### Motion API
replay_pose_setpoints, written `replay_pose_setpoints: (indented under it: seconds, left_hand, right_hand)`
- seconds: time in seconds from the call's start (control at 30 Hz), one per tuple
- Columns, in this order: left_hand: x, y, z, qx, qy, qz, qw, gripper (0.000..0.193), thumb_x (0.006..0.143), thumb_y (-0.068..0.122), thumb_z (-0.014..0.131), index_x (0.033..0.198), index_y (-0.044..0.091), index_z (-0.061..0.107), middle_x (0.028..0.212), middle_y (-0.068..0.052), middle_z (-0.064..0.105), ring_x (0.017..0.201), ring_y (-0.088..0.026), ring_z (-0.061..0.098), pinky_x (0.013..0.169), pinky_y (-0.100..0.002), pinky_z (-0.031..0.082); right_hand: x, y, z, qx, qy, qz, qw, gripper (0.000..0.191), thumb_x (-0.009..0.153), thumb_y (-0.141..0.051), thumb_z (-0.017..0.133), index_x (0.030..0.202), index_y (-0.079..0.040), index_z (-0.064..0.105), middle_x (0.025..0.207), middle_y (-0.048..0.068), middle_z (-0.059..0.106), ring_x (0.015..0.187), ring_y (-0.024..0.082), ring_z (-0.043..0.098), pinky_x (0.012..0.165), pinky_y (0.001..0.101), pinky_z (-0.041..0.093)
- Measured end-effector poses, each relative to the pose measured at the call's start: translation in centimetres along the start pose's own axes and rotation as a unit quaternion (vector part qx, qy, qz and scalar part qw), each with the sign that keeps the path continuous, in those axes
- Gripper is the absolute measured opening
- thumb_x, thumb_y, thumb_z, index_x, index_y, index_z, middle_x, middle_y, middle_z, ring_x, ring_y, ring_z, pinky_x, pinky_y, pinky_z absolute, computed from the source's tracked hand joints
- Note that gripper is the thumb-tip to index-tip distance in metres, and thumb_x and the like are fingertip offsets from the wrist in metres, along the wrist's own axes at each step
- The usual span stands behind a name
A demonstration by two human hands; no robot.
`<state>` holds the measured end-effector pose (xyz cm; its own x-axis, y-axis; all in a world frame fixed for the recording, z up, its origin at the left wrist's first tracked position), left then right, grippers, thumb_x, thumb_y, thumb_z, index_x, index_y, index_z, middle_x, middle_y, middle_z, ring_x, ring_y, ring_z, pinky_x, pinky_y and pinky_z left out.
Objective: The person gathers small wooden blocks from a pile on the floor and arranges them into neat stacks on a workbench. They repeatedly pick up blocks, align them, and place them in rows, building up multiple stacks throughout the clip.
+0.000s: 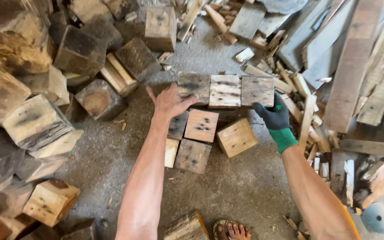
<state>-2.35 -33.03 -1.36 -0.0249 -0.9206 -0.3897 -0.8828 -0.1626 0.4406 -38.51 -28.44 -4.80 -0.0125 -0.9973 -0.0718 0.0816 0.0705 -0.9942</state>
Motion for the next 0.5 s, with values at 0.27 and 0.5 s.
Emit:
replay_pose_setpoints:
  seconds: [0.27, 0.5]
  left_hand:
    - [-5.3, 3.0, -4.3, -0.291, 0.04, 0.099, 0.951, 0.085, 0.074, 0.07, 0.075, 0.134, 0.011, 0.065, 0.126, -0.017, 0.069, 0.123, -0.032, 0.064, 0.109, -0.057, 0.05]
    - [-13.0, 10.0, -14.2, -0.2, 0.232, 0.224, 0.925, 0.102, 0.068, 0.066, 0.082, 0.143, 0.002, 0.054, 0.12, -0.023, 0.051, 0.113, -0.037, 0.057, 0.092, -0.055, 0.054]
  right_hand:
    - [-2.7, -15.0, -1.2, -0.157, 0.078, -0.134, 0.975, 0.044, 0.101, -0.023, 0.077, 0.138, -0.001, 0.066, 0.122, 0.004, 0.073, 0.106, 0.011, 0.066, 0.093, 0.0266, 0.054]
    - [-7.9, -22.1, 0.0, -0.144, 0.15, -0.137, 0.969, 0.039, 0.091, -0.02, 0.081, 0.123, -0.001, 0.069, 0.114, 0.006, 0.074, 0.097, 0.012, 0.069, 0.085, 0.0285, 0.058]
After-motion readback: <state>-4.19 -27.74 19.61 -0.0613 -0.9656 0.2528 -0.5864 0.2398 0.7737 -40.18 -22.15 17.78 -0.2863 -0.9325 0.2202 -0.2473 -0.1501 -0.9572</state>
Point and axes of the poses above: each hand's wrist, its own x-axis towards the middle knuckle, its own z-axis out of the palm, y = z × x, the point moved 7 cm from there along x, towards the middle knuckle
